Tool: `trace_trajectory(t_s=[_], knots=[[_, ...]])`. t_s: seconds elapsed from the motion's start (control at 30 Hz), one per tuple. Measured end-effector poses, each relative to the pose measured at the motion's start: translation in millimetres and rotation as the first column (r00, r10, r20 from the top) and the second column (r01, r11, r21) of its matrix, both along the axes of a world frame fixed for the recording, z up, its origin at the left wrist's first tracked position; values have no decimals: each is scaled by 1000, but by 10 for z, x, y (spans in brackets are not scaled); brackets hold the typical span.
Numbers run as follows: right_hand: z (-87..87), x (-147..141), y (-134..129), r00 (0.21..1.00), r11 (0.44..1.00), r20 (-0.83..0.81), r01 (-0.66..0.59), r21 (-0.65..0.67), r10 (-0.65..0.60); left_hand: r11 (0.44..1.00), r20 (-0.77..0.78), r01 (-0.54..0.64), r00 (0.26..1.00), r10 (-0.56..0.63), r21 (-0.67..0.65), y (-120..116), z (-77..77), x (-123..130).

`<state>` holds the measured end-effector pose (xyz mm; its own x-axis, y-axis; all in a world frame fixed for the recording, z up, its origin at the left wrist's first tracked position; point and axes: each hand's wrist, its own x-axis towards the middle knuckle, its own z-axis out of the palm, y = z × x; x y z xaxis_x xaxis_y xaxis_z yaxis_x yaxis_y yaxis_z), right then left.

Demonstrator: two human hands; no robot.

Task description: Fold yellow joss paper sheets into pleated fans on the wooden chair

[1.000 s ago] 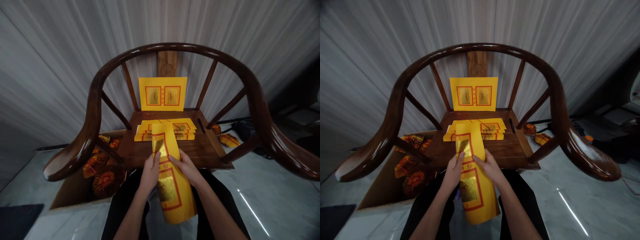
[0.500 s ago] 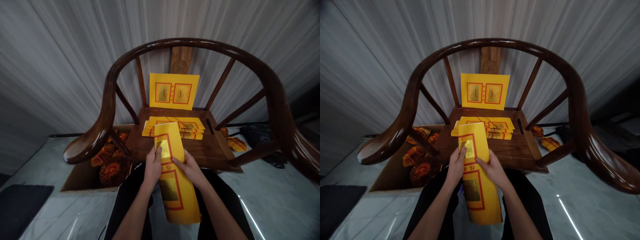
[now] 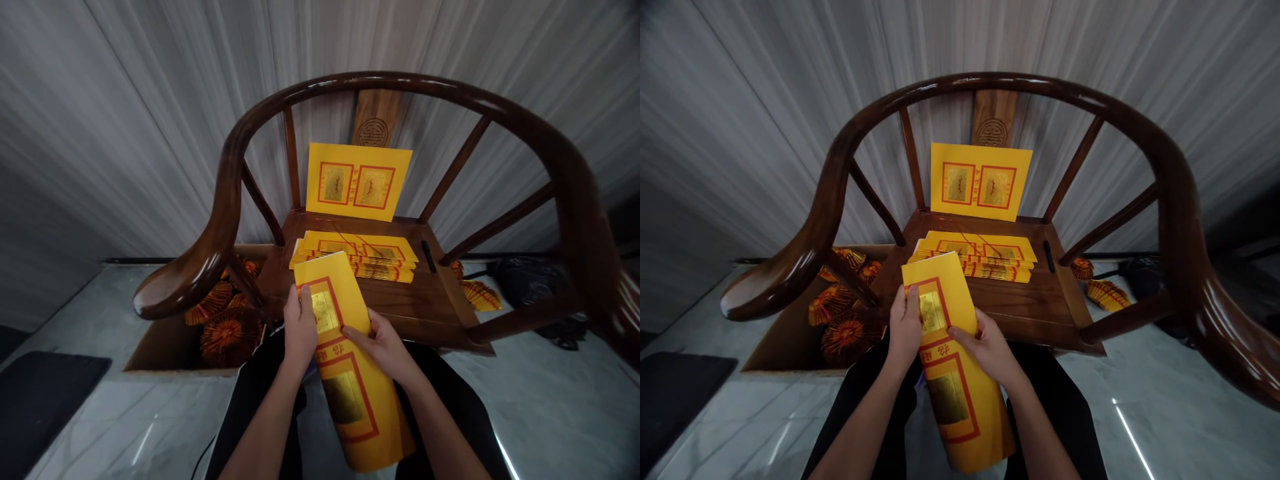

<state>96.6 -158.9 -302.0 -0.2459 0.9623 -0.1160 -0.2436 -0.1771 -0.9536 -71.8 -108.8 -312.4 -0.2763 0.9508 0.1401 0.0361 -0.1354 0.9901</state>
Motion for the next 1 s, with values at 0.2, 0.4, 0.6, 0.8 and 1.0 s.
trace_trajectory(t_s=[0.2,0.4,0.6,0.8,1.0], knots=[[-1,-44,-34,998,998,34,-53,-27,54,986,-64,-163,985,161,-25,107,115,-104],[-9,-103,-22,995,998,75,-58,-26,60,961,-156,-276,950,272,-5,110,197,-173],[-32,-128,-18,989,998,138,-59,22,56,951,-228,-308,924,308,39,185,200,-260],[-111,-230,-41,986,996,165,-6,88,-8,951,-136,-309,941,310,28,251,188,-303],[-102,-291,50,960,960,88,256,114,-266,999,-142,-19,990,13,-41,70,105,-59]])
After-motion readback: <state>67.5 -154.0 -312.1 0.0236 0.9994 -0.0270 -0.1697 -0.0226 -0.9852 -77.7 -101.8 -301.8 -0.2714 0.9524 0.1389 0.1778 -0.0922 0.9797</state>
